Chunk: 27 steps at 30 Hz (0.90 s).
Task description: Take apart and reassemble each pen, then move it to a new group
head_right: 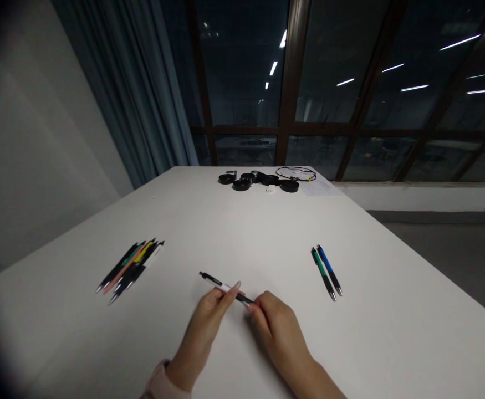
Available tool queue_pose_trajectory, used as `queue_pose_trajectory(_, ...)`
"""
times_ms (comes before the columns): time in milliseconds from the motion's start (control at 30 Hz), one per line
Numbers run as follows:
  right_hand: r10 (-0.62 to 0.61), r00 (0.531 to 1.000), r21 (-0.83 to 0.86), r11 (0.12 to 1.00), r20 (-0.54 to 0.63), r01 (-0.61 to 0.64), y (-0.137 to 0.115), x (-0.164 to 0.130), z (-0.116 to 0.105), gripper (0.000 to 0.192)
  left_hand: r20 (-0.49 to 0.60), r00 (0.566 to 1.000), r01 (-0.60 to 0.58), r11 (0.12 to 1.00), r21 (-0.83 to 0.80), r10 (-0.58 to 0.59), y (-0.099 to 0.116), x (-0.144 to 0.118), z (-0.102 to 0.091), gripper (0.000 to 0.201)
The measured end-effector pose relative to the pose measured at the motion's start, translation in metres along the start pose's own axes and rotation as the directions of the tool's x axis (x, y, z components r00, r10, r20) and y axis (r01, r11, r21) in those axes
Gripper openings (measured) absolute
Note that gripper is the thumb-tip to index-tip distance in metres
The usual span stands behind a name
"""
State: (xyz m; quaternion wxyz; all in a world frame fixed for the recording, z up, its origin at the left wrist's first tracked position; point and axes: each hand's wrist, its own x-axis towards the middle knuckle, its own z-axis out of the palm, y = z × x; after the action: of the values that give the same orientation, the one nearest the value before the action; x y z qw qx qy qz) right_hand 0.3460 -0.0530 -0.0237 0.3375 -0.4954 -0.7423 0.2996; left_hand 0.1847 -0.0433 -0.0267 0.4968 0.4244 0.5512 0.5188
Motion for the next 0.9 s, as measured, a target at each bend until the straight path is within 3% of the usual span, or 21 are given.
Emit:
queue_pose_trajectory(100,-0.069,0.997,-0.067,0.996,-0.043,0.066,-0.001,-0.002,-0.002,0.033,-0.043,0.999,0.015,1.0,0.003,-0.015,0.002,-0.001,0.001,0.062)
queue_pose_trajectory(200,-0.068,0.997,-0.02,0.998,-0.036,0.067,-0.001,-0.004,-0.002,0.022,-0.04,0.999,0.033,0.999,0.008,-0.033,0.001,-0.001,0.001,0.062)
queue_pose_trajectory(367,0.081,0.99,0.293,0.949,0.118,-0.113,-0.002,-0.005,0.002,0.039,0.009,0.999,0.032,0.999,-0.004,-0.031,-0.001,0.0,0.0,0.06)
queue_pose_trajectory(567,0.093,0.996,0.432,0.899,-0.012,-0.079,-0.002,-0.003,0.007,0.04,-0.015,0.998,0.06,0.998,-0.01,-0.06,0.007,-0.002,0.0,0.062)
queue_pose_trajectory(767,0.182,0.983,0.541,0.829,-0.016,-0.145,-0.005,-0.003,0.01,0.04,0.035,0.997,0.075,0.997,-0.012,-0.074,0.005,-0.004,0.001,0.063)
queue_pose_trajectory(900,0.217,0.973,0.637,0.739,0.081,-0.218,-0.011,0.001,0.009,0.052,0.117,0.993,-0.001,0.999,-0.046,0.006,-0.002,-0.004,0.004,0.058)
